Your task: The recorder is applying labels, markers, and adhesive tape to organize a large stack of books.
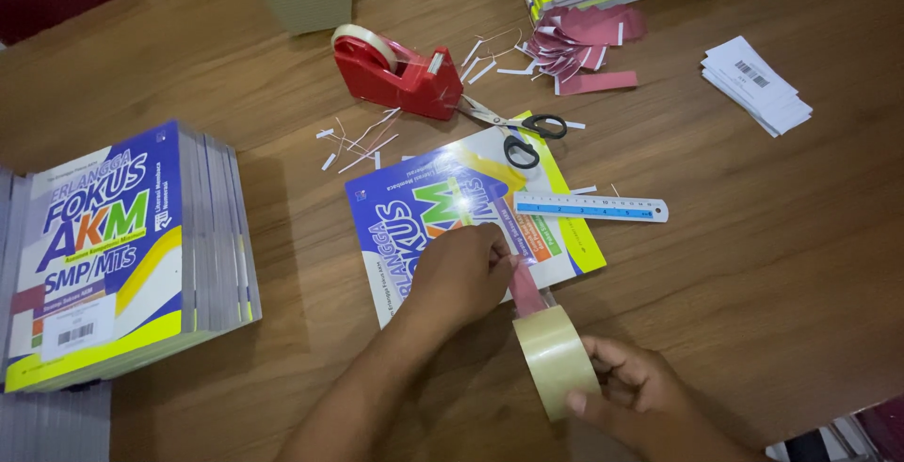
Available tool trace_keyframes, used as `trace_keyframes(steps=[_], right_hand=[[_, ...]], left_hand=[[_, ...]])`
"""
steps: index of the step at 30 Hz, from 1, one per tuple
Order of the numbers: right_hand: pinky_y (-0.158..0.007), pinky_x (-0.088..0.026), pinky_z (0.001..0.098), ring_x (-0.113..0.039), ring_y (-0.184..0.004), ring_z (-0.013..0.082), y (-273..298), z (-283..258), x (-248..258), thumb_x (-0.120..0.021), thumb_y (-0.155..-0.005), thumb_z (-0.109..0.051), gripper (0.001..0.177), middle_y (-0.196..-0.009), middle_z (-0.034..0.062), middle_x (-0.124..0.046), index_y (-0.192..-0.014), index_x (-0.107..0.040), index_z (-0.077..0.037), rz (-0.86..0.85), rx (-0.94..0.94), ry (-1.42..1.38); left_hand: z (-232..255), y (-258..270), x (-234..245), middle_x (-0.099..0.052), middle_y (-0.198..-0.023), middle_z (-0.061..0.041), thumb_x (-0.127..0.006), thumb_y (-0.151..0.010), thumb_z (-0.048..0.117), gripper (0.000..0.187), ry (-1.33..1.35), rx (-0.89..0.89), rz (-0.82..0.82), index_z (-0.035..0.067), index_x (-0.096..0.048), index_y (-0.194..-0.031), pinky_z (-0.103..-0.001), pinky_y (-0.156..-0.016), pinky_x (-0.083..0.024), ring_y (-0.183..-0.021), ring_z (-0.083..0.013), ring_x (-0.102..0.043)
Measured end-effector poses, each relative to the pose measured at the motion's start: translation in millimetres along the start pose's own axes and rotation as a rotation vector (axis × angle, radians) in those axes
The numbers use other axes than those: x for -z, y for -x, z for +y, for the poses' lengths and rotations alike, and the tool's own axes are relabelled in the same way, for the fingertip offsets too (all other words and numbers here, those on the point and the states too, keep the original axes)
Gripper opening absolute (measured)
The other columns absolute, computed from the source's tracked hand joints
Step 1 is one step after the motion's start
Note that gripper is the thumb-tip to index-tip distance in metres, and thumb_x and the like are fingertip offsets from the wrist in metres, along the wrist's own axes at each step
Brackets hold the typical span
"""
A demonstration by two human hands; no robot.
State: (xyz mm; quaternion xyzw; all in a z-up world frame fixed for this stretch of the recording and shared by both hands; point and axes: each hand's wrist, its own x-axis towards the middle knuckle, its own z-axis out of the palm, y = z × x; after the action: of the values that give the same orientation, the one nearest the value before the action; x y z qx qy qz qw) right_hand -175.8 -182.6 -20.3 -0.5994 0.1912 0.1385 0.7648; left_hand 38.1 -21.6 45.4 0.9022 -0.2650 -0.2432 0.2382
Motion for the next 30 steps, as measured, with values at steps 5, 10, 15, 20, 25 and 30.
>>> trace_keyframes(steps=[5,10,15,20,25,30], right_hand=[[-0.094,-0.063,0.0355,-0.083,-0.107,0.0223,2,-7,-3,-0.078,-0.077,0.003,0.059,-0.125,0.0184,-0.087,-0.136,-0.069,0.001,-0.013,-0.028,-0.057],[-0.092,-0.065,0.0342,-0.084,-0.103,0.0221,1,-7,-1,-0.078,-0.077,0.004,0.06,-0.125,0.0187,-0.086,-0.136,-0.068,0.001,-0.019,-0.025,-0.053],[-0.093,-0.065,0.0351,-0.084,-0.105,0.0225,1,0,1,-0.079,-0.076,0.004,0.062,-0.123,0.0182,-0.087,-0.137,-0.067,0.0,0.003,-0.011,-0.027],[-0.082,-0.066,0.0346,-0.083,-0.09,0.02,6,12,-4,-0.079,-0.08,-0.004,0.048,-0.102,0.0145,-0.087,-0.127,-0.07,0.002,-0.085,0.132,0.043],[-0.08,-0.06,0.0297,-0.076,-0.086,0.0105,12,17,-5,-0.082,-0.078,-0.019,0.044,-0.101,0.0022,-0.085,-0.12,-0.077,-0.01,-0.006,0.189,0.42],[-0.107,-0.05,0.0424,-0.065,-0.131,0.0232,13,37,-7,-0.086,-0.077,-0.018,0.071,-0.146,0.01,-0.063,-0.141,-0.058,-0.01,0.027,0.304,0.468]], left_hand=[[-1,-1,-3,-0.075,-0.079,-0.004,-0.068,-0.091,0.027,0.017,-0.013,-0.005,0.038,0.01,-0.072,-0.087,-0.037,-0.063,-0.053,-0.068,-0.0249,-0.069],[4,-1,4,-0.074,-0.078,-0.005,-0.068,-0.093,0.025,0.017,-0.046,0.029,-0.024,0.01,-0.074,-0.09,-0.034,-0.061,-0.053,-0.064,-0.021,-0.068],[-1,-1,-3,-0.074,-0.076,-0.004,-0.069,-0.089,0.025,0.015,-0.045,0.001,0.036,0.011,-0.072,-0.085,-0.037,-0.061,-0.053,-0.066,-0.0245,-0.068],[9,1,0,-0.074,-0.085,-0.008,-0.072,-0.093,0.028,0.019,-0.107,0.026,0.039,0.009,-0.07,-0.091,-0.039,-0.067,-0.056,-0.074,-0.0258,-0.071],[-15,-6,-5,-0.067,-0.09,-0.007,-0.08,-0.088,0.033,0.026,-0.038,-0.011,0.096,0.01,-0.07,-0.089,-0.038,-0.072,-0.052,-0.078,-0.0249,-0.064],[-28,0,-22,-0.067,-0.102,-0.009,-0.068,-0.088,0.014,0.013,-0.011,-0.288,0.259,0.008,-0.07,-0.1,-0.039,-0.081,-0.051,-0.089,-0.0279,-0.062]])
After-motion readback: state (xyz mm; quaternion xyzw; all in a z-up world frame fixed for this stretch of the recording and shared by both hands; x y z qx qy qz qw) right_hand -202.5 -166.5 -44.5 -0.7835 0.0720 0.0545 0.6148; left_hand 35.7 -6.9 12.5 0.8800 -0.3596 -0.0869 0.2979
